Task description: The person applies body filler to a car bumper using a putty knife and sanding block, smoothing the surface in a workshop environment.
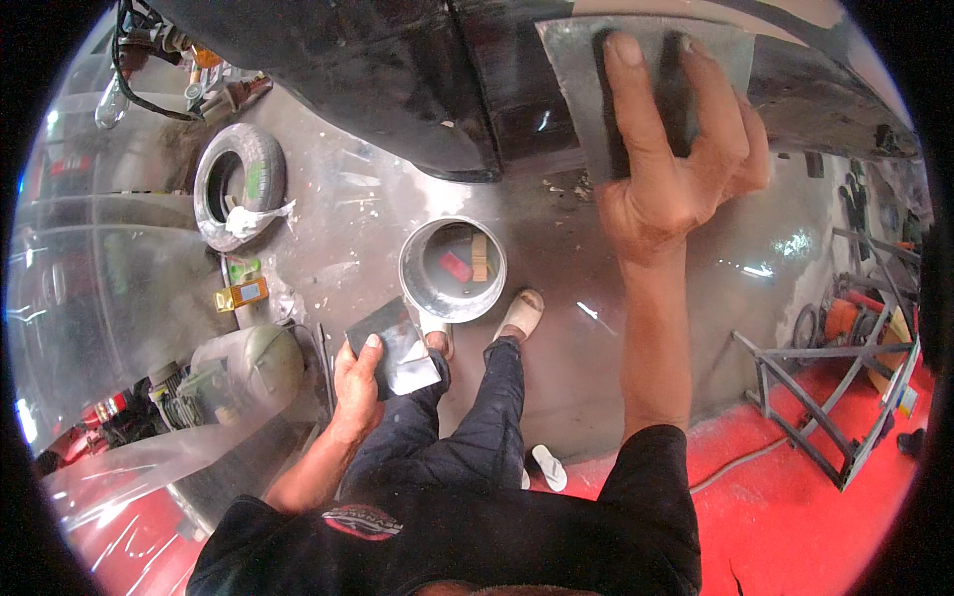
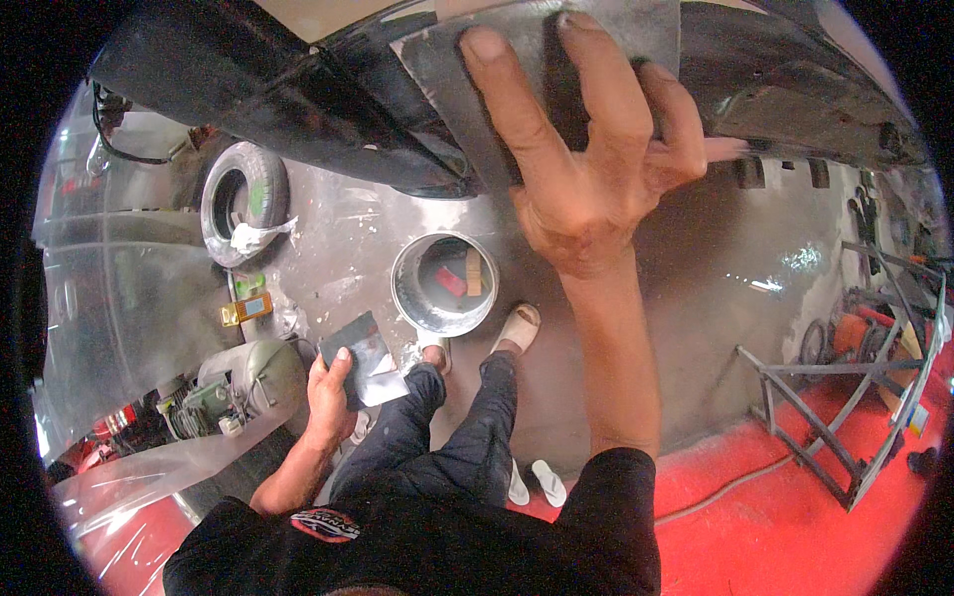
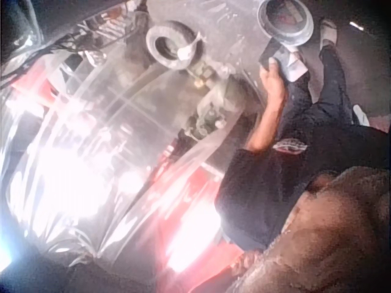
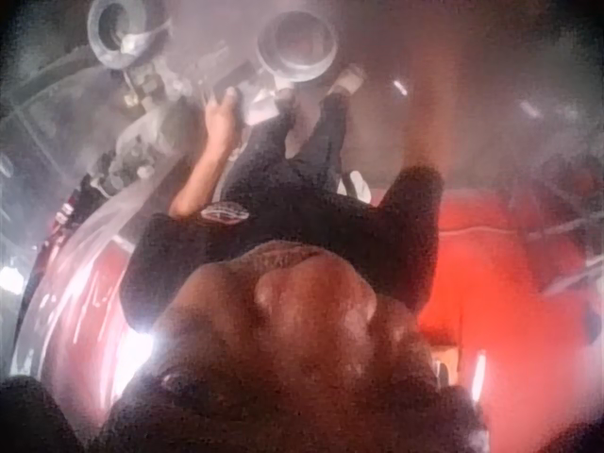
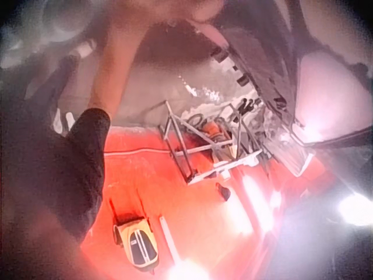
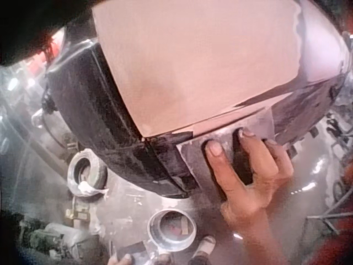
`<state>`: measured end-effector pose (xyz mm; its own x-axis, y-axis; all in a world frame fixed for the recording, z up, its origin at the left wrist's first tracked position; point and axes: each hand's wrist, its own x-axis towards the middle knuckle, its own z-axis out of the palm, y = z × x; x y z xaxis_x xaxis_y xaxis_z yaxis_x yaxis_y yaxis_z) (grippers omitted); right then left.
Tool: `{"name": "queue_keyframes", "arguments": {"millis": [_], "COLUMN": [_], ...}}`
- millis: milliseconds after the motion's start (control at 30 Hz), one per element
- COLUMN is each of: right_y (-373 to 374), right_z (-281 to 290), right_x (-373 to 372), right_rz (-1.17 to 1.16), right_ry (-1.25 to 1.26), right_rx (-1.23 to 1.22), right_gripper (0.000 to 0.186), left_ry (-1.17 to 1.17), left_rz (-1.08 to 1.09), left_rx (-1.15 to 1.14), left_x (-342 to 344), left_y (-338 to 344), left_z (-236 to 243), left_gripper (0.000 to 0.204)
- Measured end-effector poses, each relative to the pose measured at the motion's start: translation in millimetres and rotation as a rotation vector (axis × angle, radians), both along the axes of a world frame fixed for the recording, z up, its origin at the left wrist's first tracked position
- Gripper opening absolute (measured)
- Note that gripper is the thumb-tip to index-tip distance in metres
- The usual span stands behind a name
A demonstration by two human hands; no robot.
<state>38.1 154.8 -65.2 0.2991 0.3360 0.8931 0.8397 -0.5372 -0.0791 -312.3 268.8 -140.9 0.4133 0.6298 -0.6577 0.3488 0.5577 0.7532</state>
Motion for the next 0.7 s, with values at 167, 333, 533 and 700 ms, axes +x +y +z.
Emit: {"name": "queue_keyframes", "arguments": {"millis": [167, 333, 533, 700], "right_y": [7.7, 6.4, 10.2, 18.6], "right_z": [-4.9, -7.6, -8.2, -23.8], "right_x": [5.9, 26.4, 16.7, 9.0], "right_rz": [-0.048, -0.070, -0.113, -0.011], "right_ry": [-0.073, -0.323, -0.257, -0.124], "right_rx": [0.003, -0.045, -0.084, 0.095], "right_gripper": [0.046, 0.033, 0.033, 0.047], "left_ry": [-0.007, 0.006, 0.011, -0.001], "left_rz": [0.025, 0.030, 0.021, 0.009], "left_rx": [-0.036, -0.023, -0.015, -0.015], "left_x": [-1.6, -1.8, 3.1, 4.4], "left_y": [-2.4, -2.8, -1.9, 1.0], "left_z": [0.7, -0.5, 2.3, -0.7], "left_gripper": [0.032, 0.032, 0.031, 0.030]}}
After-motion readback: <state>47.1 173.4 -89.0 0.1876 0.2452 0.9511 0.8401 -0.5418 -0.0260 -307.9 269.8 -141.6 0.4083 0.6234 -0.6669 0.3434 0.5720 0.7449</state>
